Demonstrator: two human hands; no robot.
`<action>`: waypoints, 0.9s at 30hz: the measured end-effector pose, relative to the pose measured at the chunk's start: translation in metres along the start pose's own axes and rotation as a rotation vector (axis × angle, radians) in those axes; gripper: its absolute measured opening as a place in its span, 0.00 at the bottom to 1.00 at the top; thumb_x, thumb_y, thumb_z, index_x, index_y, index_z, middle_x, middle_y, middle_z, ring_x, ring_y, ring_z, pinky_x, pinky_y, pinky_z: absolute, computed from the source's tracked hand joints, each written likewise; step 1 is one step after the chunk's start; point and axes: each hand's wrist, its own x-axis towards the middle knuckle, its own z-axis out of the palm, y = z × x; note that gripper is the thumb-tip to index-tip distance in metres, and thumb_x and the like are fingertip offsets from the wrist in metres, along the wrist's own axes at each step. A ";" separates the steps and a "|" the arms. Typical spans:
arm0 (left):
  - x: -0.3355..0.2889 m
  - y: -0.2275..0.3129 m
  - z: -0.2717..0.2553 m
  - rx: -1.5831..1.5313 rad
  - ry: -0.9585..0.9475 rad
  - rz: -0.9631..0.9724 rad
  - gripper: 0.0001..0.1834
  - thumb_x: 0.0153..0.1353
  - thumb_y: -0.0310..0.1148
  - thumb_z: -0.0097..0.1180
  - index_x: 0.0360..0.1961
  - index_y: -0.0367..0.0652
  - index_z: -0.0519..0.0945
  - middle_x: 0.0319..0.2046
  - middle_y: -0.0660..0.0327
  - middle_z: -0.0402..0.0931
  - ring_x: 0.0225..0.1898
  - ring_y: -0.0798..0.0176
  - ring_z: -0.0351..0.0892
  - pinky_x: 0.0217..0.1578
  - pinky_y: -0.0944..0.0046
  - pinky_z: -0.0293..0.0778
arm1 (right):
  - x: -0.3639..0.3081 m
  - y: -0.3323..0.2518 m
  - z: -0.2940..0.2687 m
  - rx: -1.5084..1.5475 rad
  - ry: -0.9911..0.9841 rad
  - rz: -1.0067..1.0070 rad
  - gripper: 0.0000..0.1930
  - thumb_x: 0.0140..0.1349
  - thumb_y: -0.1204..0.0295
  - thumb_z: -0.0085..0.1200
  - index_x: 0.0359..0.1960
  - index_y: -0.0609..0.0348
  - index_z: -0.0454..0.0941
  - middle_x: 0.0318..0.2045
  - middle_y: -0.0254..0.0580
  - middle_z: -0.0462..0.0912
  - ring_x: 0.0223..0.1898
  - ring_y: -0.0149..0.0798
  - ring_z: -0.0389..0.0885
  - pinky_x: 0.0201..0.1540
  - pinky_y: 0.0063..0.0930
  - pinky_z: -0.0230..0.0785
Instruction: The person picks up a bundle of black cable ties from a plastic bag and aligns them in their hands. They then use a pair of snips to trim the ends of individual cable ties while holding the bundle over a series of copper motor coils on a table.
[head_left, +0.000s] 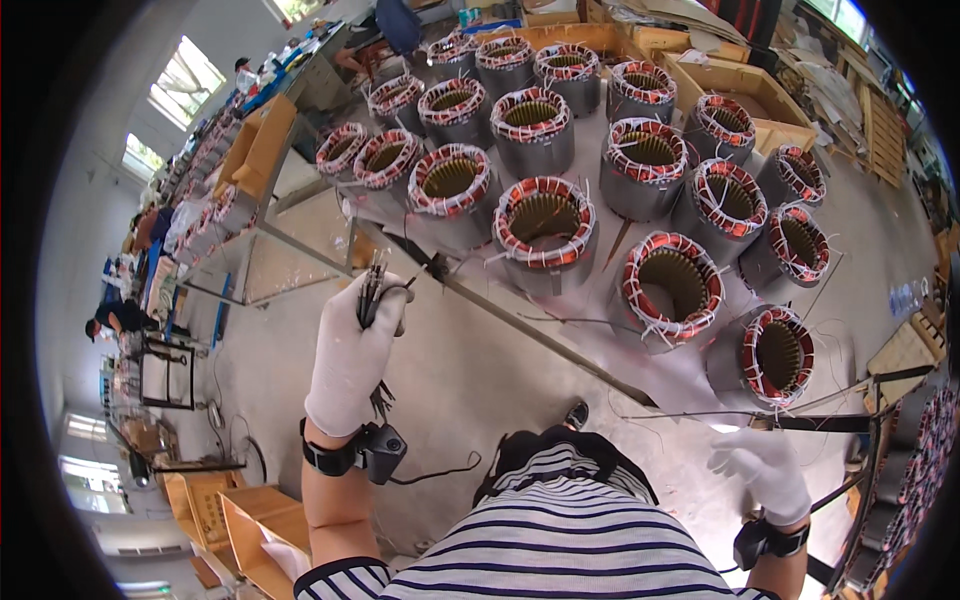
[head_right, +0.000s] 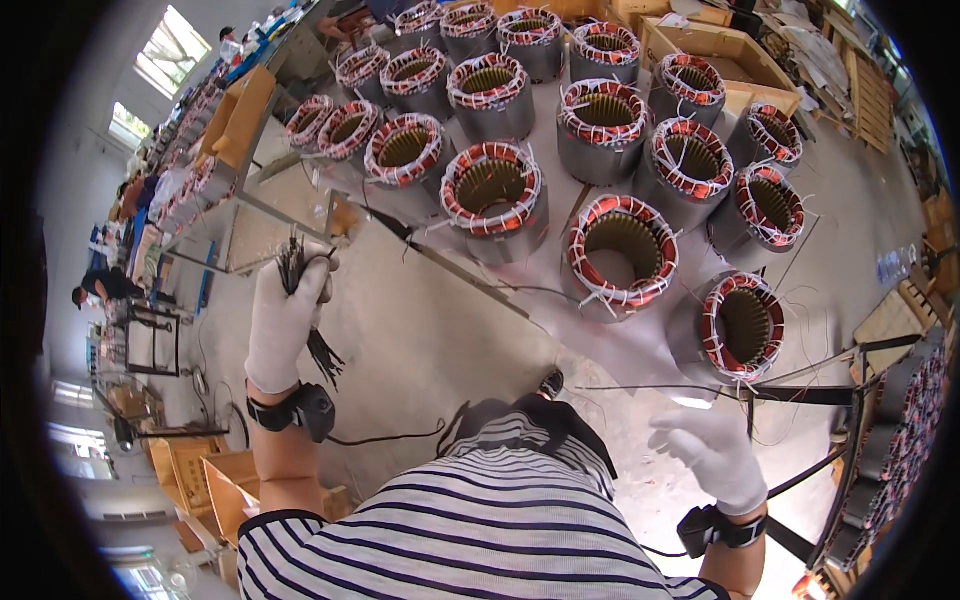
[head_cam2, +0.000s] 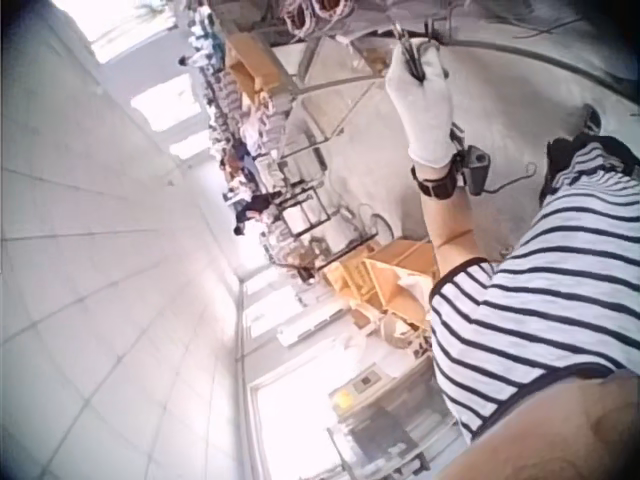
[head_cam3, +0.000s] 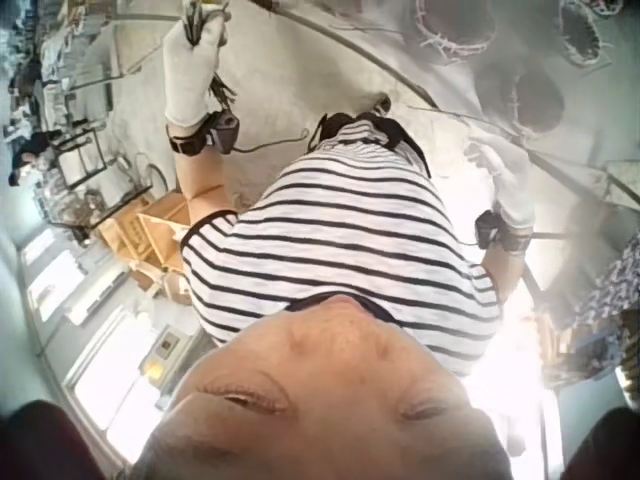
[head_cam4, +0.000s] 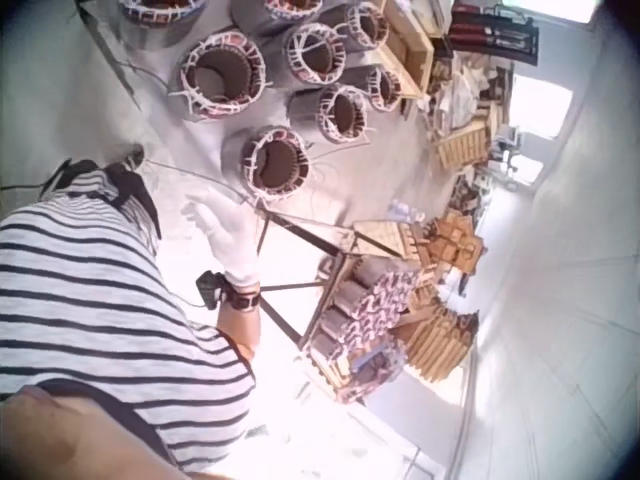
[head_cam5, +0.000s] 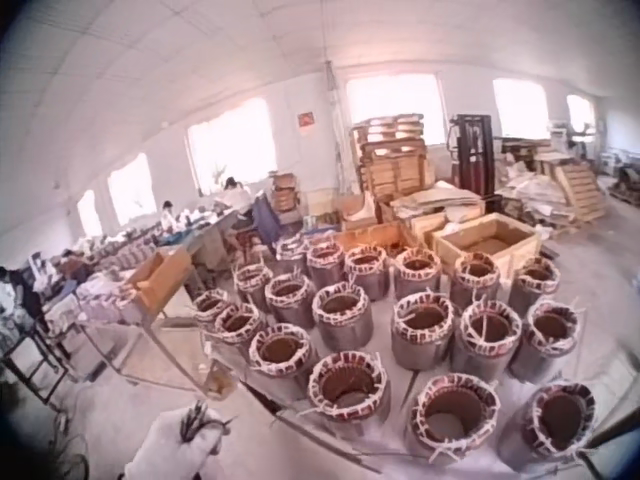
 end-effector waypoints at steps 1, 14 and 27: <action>0.013 0.001 -0.004 0.007 -0.012 0.014 0.08 0.62 0.30 0.50 0.31 0.35 0.76 0.16 0.68 0.66 0.20 0.75 0.63 0.24 0.72 0.62 | 0.005 -0.005 -0.001 0.044 0.032 -0.048 0.13 0.62 0.69 0.51 0.42 0.67 0.79 0.29 0.40 0.83 0.30 0.29 0.79 0.34 0.20 0.69; 0.206 0.090 0.048 0.119 -0.619 0.345 0.09 0.61 0.31 0.49 0.27 0.36 0.72 0.16 0.68 0.64 0.20 0.74 0.63 0.23 0.69 0.61 | 0.082 -0.149 -0.027 -0.064 0.510 -0.224 0.15 0.61 0.72 0.50 0.46 0.70 0.75 0.27 0.35 0.79 0.27 0.25 0.75 0.31 0.20 0.68; 0.298 0.105 0.188 0.387 -1.163 0.590 0.13 0.59 0.35 0.51 0.28 0.33 0.73 0.15 0.60 0.68 0.20 0.67 0.67 0.25 0.63 0.65 | 0.277 -0.070 -0.083 -0.879 0.727 -0.059 0.09 0.55 0.66 0.50 0.27 0.57 0.79 0.28 0.46 0.81 0.32 0.50 0.80 0.36 0.43 0.71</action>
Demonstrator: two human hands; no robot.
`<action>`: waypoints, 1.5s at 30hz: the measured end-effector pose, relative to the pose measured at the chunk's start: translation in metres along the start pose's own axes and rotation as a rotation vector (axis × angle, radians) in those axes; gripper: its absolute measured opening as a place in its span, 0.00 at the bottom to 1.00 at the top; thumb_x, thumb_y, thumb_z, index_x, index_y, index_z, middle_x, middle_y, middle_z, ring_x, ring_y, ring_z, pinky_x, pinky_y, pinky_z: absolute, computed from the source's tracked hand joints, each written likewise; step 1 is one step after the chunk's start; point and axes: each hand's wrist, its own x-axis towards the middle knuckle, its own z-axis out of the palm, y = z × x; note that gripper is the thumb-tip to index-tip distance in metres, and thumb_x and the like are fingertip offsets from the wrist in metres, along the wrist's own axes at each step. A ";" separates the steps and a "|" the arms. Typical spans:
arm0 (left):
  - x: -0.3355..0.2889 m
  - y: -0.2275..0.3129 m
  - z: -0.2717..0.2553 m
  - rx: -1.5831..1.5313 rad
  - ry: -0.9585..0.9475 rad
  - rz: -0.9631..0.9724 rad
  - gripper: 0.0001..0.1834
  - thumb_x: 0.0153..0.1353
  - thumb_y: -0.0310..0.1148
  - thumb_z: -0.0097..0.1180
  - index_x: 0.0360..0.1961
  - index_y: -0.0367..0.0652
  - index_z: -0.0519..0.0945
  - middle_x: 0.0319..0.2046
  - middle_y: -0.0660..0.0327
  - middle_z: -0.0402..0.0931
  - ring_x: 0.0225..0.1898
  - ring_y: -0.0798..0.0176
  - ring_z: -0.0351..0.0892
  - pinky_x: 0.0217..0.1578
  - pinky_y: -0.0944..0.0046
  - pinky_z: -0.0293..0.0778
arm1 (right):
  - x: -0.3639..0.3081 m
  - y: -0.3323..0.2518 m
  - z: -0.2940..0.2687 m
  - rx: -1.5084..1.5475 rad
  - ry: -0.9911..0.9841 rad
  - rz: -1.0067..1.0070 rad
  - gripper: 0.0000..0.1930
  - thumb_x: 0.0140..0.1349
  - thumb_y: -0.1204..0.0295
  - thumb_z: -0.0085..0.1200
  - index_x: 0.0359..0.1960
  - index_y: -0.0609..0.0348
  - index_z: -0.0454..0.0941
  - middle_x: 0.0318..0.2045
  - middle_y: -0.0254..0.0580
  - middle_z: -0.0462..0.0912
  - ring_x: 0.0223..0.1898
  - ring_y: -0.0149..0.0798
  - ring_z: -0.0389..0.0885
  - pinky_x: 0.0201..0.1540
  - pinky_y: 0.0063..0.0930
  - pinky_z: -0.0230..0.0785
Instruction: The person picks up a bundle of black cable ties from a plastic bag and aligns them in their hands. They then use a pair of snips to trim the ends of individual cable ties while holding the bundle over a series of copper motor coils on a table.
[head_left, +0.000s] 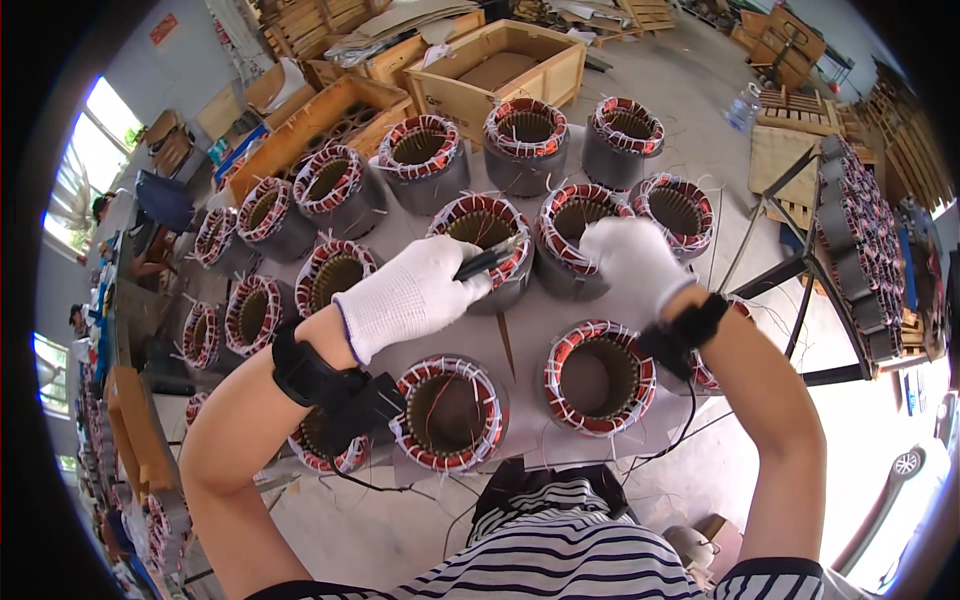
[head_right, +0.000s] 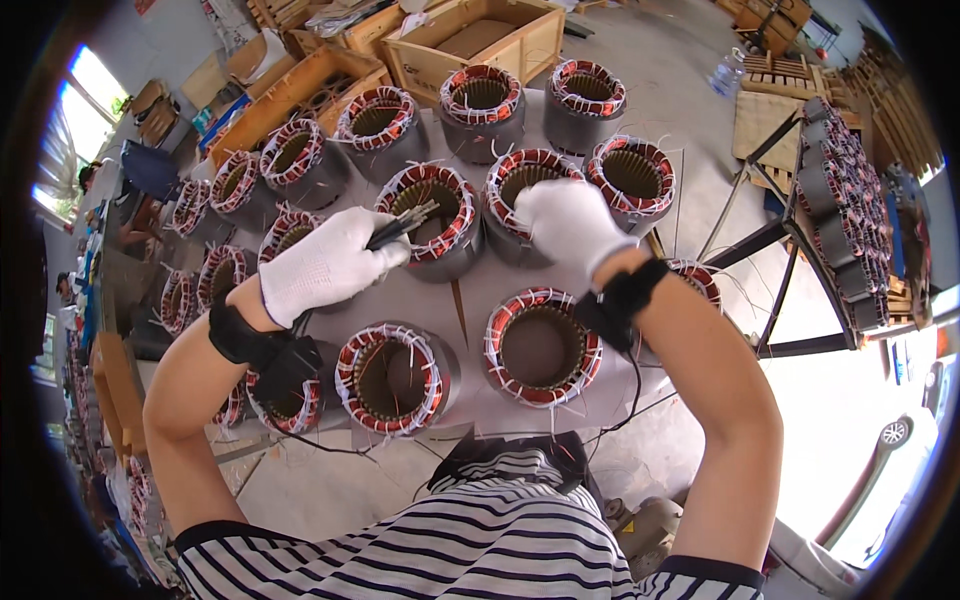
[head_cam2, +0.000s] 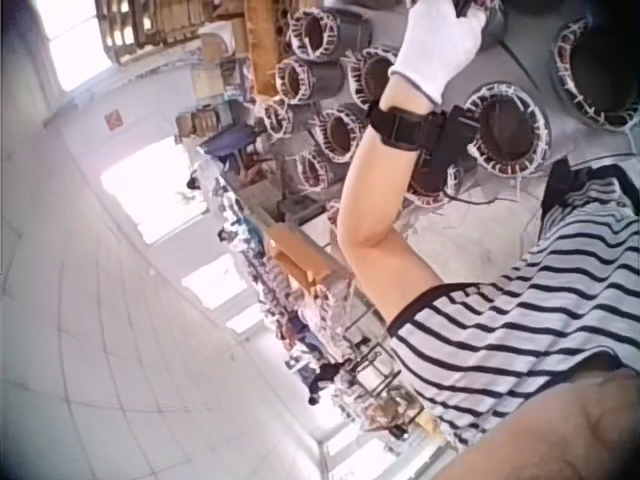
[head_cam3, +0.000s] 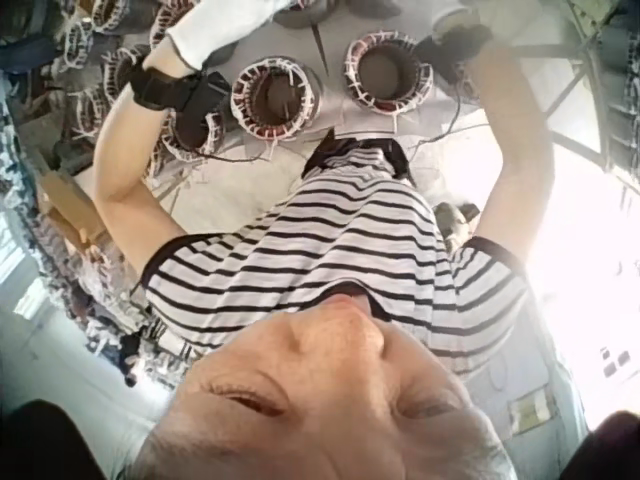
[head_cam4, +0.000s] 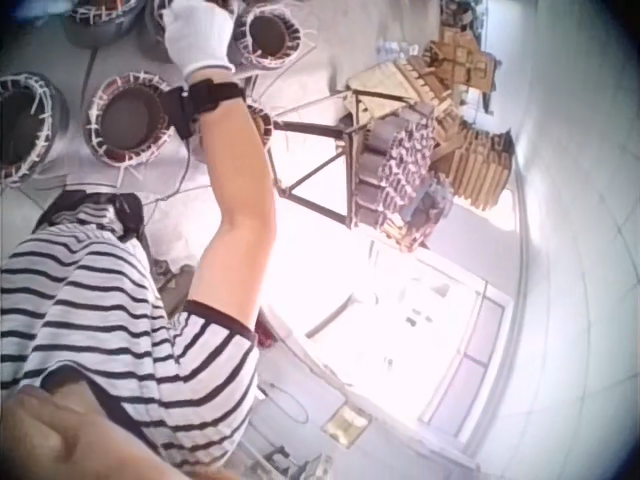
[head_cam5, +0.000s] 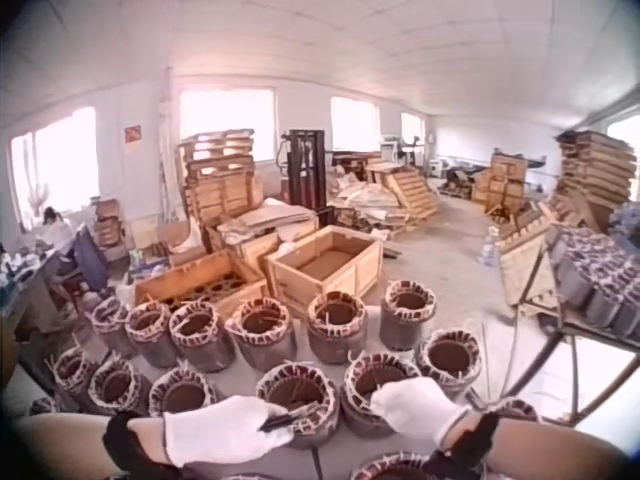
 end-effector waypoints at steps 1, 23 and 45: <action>0.005 -0.006 0.000 -0.007 -0.007 -0.001 0.13 0.59 0.35 0.51 0.28 0.33 0.73 0.15 0.60 0.68 0.20 0.67 0.67 0.25 0.63 0.65 | -0.012 -0.008 0.011 -0.228 -0.031 -0.270 0.05 0.50 0.69 0.50 0.25 0.55 0.76 0.25 0.41 0.77 0.30 0.45 0.79 0.32 0.38 0.70; 0.014 0.009 -0.021 -0.230 -0.066 -0.121 0.10 0.62 0.33 0.48 0.28 0.37 0.73 0.16 0.65 0.67 0.21 0.72 0.65 0.25 0.67 0.64 | -0.010 0.029 0.008 -0.044 -0.083 0.031 0.12 0.55 0.62 0.52 0.29 0.59 0.79 0.32 0.48 0.78 0.41 0.50 0.76 0.43 0.42 0.67; -0.010 -0.042 -0.041 -0.152 0.220 -0.149 0.10 0.59 0.31 0.49 0.25 0.36 0.74 0.16 0.65 0.70 0.21 0.73 0.67 0.25 0.68 0.63 | 0.014 0.023 0.013 -0.514 -0.396 -0.175 0.14 0.51 0.59 0.55 0.32 0.56 0.79 0.33 0.42 0.80 0.39 0.43 0.78 0.43 0.39 0.63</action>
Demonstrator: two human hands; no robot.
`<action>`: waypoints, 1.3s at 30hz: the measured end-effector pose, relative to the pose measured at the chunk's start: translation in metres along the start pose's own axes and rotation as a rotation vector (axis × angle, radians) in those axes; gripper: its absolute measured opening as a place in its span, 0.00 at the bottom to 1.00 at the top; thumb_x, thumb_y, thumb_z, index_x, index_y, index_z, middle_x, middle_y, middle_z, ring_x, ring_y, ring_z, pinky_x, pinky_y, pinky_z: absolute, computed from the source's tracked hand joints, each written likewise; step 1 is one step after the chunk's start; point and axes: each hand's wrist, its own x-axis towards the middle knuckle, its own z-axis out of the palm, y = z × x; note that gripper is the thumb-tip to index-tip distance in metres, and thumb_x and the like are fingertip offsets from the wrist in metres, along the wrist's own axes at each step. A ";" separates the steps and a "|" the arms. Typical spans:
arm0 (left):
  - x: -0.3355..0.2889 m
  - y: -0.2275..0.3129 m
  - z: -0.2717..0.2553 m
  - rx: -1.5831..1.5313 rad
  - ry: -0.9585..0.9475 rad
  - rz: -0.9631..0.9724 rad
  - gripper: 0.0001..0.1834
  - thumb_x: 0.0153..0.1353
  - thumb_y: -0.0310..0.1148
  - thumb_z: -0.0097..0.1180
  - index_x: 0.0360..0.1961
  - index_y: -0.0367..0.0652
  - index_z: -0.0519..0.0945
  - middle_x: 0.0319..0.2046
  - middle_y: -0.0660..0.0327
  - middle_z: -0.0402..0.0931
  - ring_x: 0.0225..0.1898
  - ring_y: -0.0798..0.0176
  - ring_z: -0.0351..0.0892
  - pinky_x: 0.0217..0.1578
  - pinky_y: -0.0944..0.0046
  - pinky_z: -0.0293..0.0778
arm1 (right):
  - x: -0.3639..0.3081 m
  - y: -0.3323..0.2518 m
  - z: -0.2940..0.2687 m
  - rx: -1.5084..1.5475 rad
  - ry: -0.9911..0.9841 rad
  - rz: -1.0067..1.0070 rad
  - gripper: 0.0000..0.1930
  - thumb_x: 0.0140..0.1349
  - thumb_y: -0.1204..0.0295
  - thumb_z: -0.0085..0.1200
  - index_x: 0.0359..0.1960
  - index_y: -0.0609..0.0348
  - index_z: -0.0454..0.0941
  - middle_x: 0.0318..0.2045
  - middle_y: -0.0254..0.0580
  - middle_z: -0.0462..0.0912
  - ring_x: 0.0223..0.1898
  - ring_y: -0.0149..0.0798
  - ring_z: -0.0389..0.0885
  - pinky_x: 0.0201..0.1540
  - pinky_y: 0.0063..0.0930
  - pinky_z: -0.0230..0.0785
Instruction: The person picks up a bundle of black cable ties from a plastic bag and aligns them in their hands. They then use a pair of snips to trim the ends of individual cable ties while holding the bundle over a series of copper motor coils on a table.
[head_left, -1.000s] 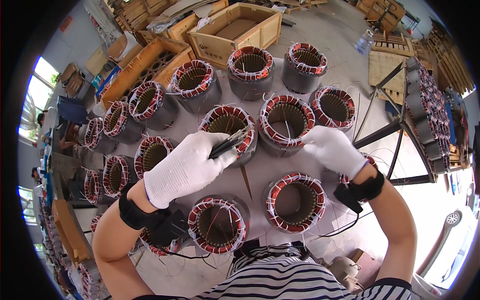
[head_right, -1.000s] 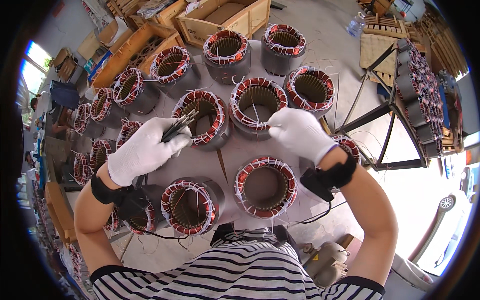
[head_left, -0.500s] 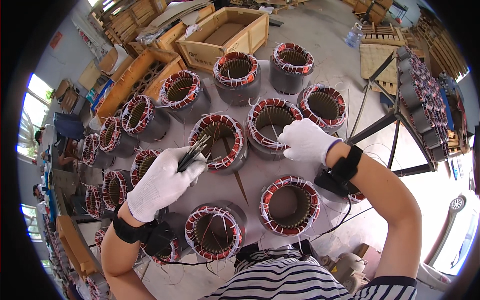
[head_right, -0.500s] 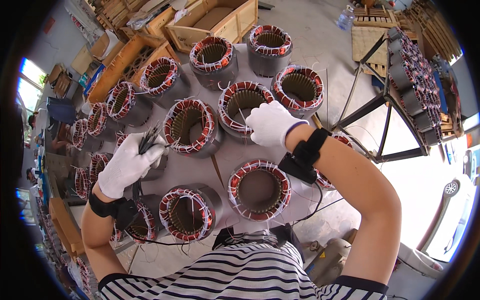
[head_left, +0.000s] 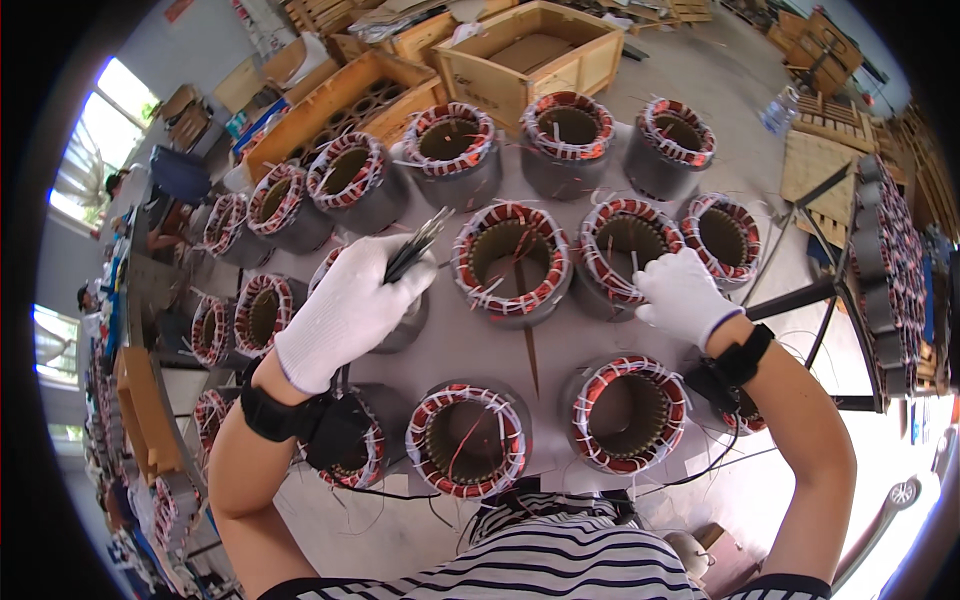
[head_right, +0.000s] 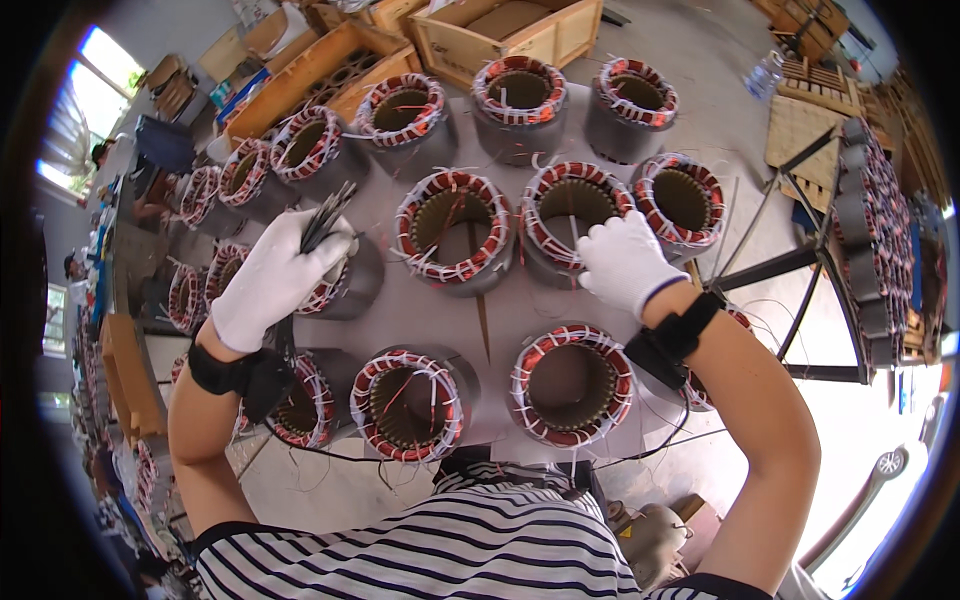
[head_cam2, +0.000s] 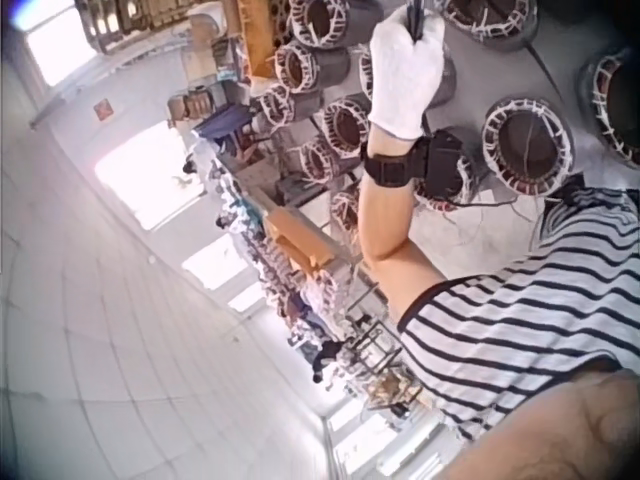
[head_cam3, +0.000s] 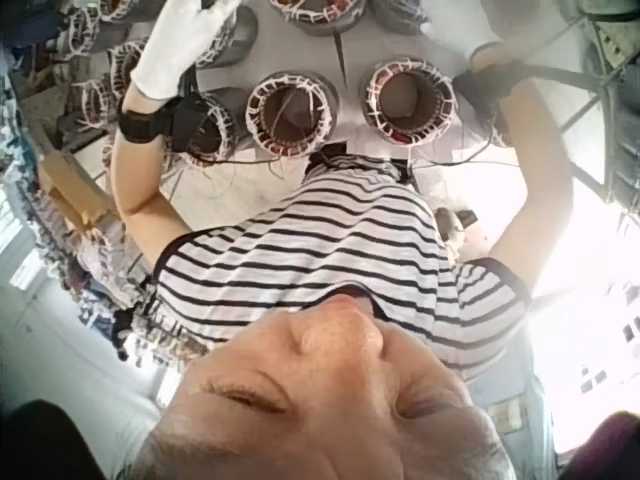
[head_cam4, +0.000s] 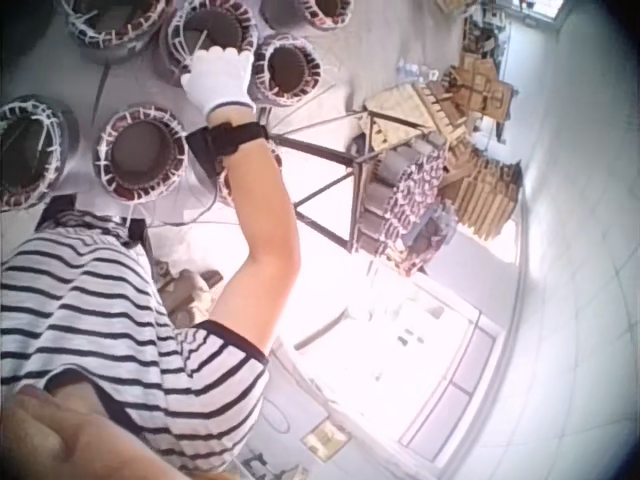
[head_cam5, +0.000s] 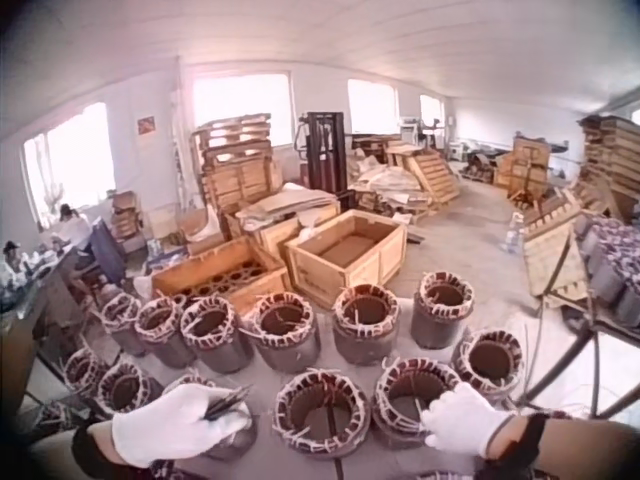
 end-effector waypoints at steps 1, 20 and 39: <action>0.001 -0.003 -0.001 0.001 0.011 -0.017 0.10 0.59 0.31 0.49 0.25 0.36 0.74 0.16 0.65 0.70 0.21 0.73 0.67 0.25 0.68 0.63 | 0.000 -0.001 -0.003 -0.003 -0.013 0.001 0.11 0.51 0.63 0.54 0.32 0.55 0.79 0.32 0.42 0.80 0.38 0.43 0.78 0.42 0.38 0.63; 0.037 -0.042 0.016 0.081 -0.011 0.123 0.16 0.60 0.37 0.49 0.35 0.31 0.77 0.26 0.39 0.75 0.35 0.40 0.77 0.37 0.52 0.71 | 0.054 -0.093 -0.042 0.650 0.244 -0.216 0.15 0.54 0.66 0.52 0.40 0.63 0.79 0.33 0.54 0.80 0.39 0.51 0.80 0.44 0.42 0.71; 0.020 -0.041 0.001 0.030 0.050 0.125 0.15 0.61 0.37 0.48 0.32 0.32 0.76 0.17 0.55 0.70 0.22 0.63 0.68 0.29 0.61 0.67 | 0.082 -0.091 -0.059 1.248 0.103 0.199 0.11 0.57 0.71 0.55 0.22 0.66 0.75 0.15 0.38 0.76 0.17 0.28 0.74 0.21 0.24 0.65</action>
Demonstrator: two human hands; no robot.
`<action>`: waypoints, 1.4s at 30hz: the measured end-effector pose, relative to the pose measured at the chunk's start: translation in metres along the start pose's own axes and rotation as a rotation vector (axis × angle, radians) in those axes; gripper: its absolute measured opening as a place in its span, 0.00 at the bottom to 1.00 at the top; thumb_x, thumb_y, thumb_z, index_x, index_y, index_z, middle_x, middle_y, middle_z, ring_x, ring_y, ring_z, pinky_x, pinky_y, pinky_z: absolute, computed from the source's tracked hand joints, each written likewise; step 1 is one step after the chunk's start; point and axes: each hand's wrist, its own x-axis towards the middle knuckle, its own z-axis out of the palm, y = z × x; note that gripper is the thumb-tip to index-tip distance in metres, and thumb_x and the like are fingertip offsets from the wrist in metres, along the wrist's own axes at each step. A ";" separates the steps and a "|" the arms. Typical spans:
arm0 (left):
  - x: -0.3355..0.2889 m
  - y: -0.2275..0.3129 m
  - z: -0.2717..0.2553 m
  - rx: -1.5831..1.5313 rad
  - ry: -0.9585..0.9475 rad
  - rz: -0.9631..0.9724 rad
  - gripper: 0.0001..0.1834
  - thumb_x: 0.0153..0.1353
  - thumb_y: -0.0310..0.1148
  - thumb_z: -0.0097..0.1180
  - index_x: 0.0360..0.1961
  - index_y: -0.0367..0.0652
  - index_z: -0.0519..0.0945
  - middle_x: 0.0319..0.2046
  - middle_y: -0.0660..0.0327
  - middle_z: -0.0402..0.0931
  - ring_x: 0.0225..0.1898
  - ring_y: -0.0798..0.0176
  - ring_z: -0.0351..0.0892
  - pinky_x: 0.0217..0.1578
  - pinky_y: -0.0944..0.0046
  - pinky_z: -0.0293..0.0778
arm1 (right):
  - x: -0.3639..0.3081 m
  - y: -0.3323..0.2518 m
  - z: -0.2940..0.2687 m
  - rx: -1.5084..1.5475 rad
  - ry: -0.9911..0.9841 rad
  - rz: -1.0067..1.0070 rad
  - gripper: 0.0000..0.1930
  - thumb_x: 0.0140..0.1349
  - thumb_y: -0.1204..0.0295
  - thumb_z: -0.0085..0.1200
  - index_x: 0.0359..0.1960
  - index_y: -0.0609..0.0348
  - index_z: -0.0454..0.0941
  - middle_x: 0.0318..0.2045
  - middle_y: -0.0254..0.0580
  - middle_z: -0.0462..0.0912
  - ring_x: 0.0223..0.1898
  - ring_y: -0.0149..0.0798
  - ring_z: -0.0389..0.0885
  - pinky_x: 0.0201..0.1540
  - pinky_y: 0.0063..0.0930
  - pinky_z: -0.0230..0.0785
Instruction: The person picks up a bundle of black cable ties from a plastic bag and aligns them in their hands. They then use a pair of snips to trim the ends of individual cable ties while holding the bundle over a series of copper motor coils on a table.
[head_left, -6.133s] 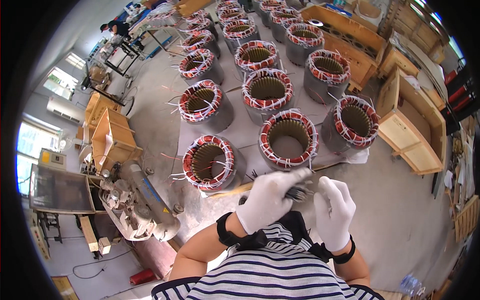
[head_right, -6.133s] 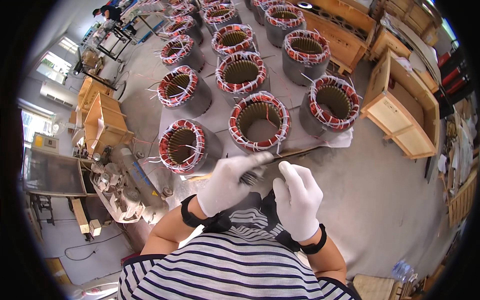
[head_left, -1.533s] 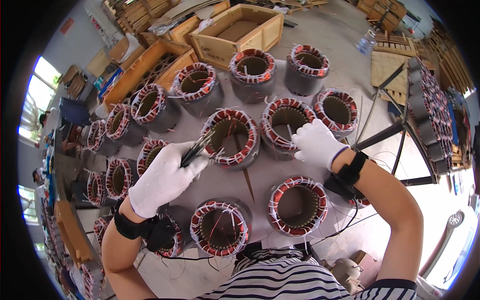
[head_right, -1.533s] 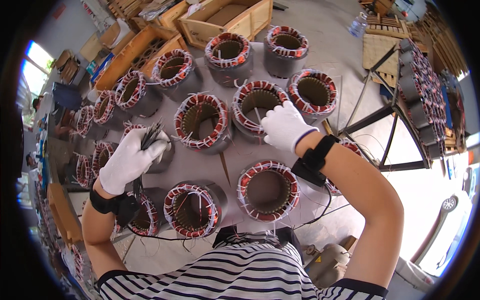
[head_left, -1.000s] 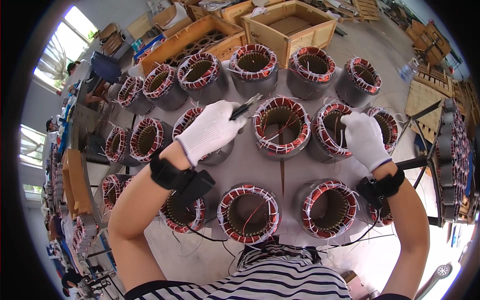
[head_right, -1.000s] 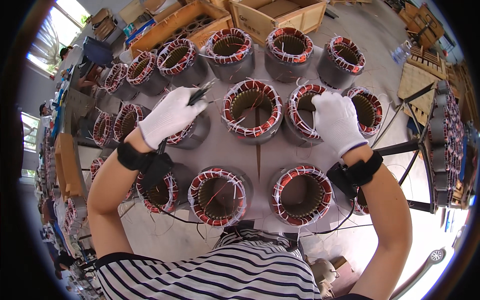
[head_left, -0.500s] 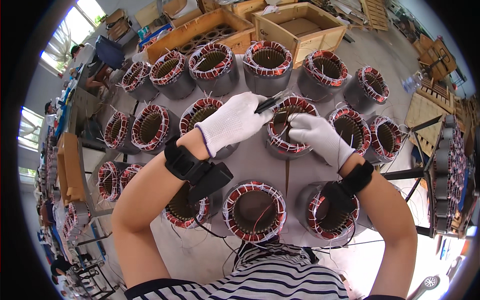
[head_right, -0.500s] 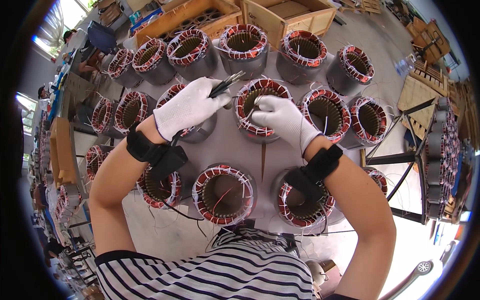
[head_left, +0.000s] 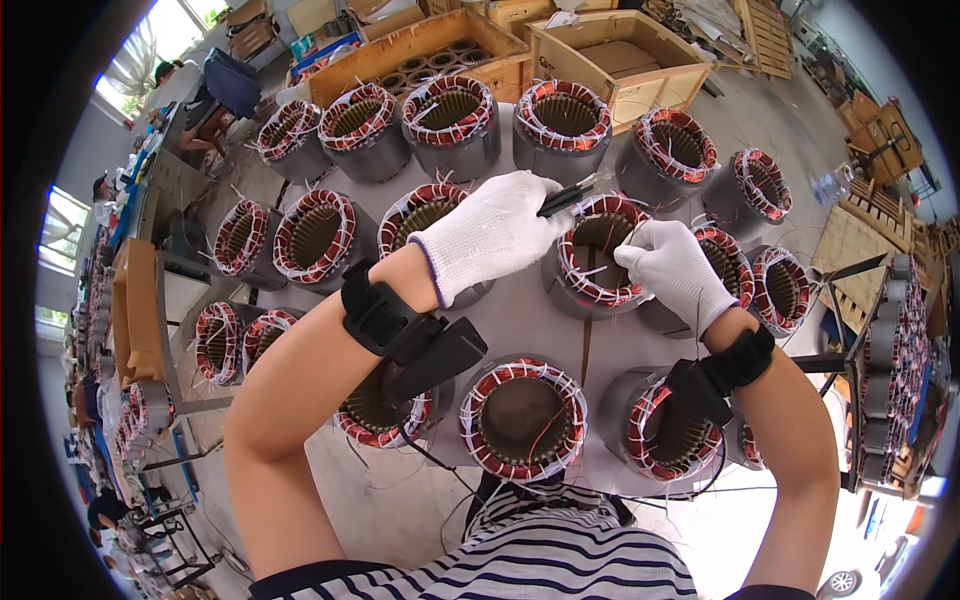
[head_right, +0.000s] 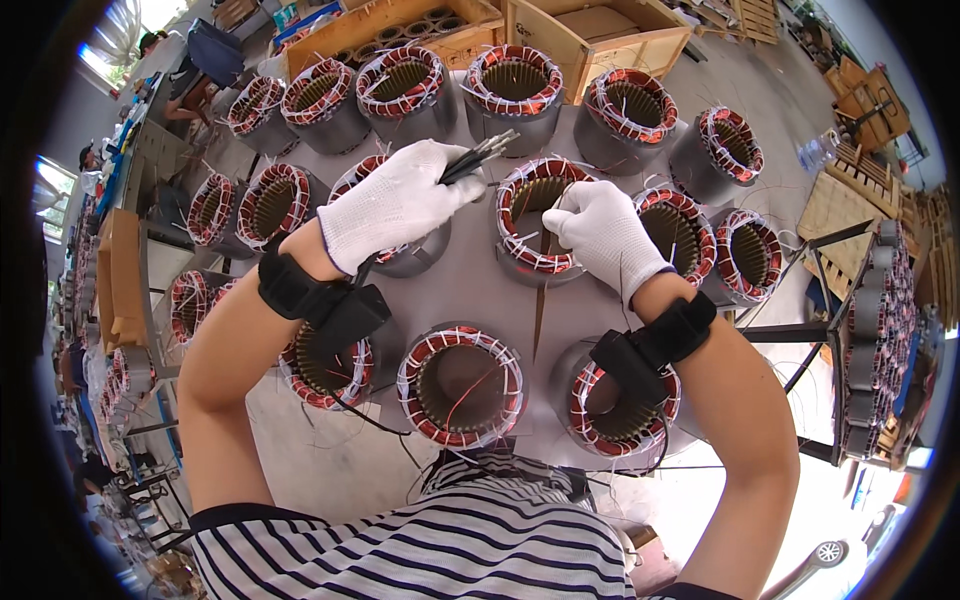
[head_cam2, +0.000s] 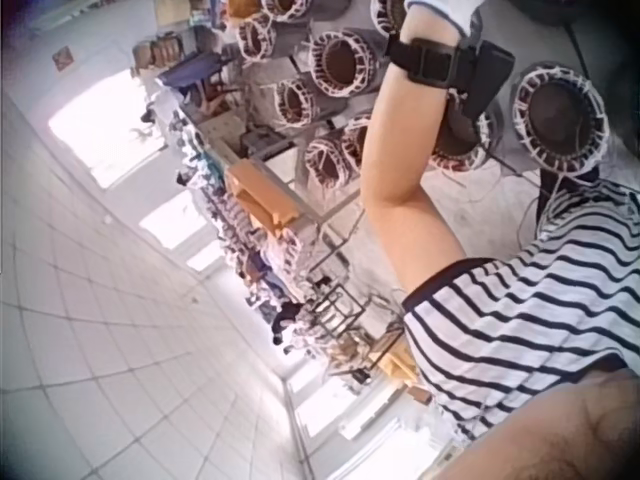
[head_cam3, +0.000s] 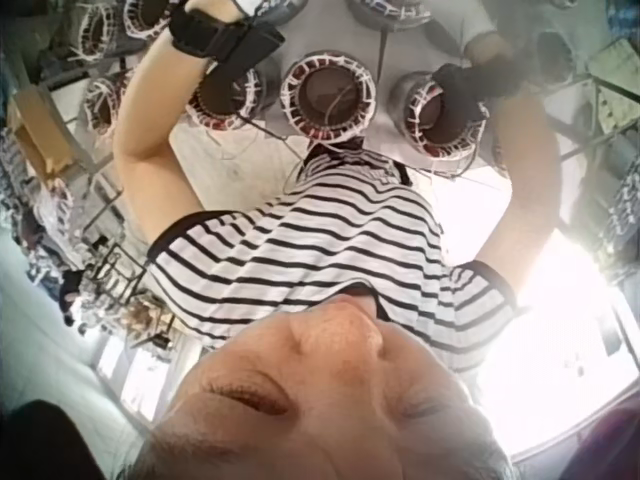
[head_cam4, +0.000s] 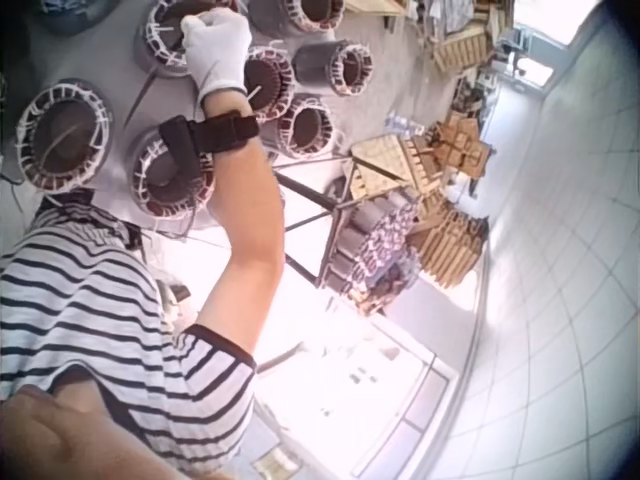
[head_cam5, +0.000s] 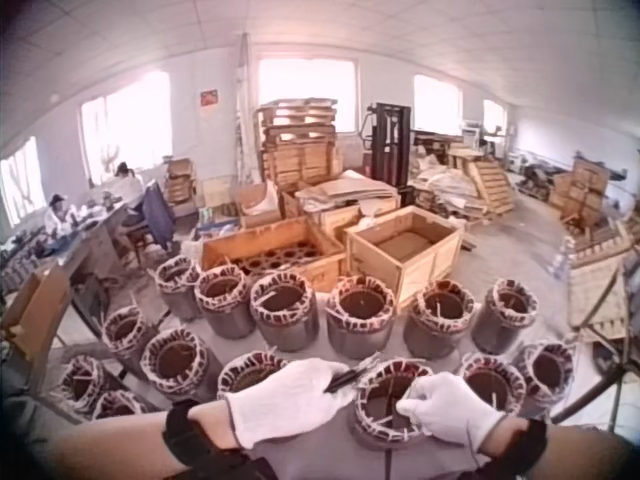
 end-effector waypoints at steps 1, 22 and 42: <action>0.001 0.001 0.001 0.002 -0.003 0.003 0.15 0.61 0.37 0.48 0.32 0.32 0.76 0.17 0.55 0.70 0.22 0.63 0.68 0.29 0.61 0.67 | 0.000 -0.001 -0.004 -0.075 0.045 -0.102 0.11 0.57 0.71 0.55 0.22 0.67 0.75 0.15 0.38 0.75 0.18 0.29 0.74 0.22 0.25 0.66; -0.083 0.052 -0.070 -0.449 0.561 0.066 0.12 0.66 0.38 0.48 0.38 0.39 0.76 0.23 0.67 0.69 0.17 0.80 0.58 0.16 0.77 0.54 | -0.081 -0.002 -0.108 -0.097 0.092 0.103 0.07 0.55 0.72 0.51 0.22 0.61 0.74 0.16 0.31 0.73 0.15 0.22 0.69 0.17 0.16 0.61; -0.283 0.084 0.019 -0.770 0.512 -0.190 0.08 0.57 0.27 0.55 0.34 0.31 0.79 0.23 0.57 0.76 0.20 0.71 0.73 0.19 0.74 0.65 | -0.142 -0.021 -0.144 -0.299 0.255 -0.210 0.07 0.57 0.74 0.50 0.23 0.63 0.73 0.16 0.27 0.68 0.19 0.20 0.65 0.22 0.18 0.56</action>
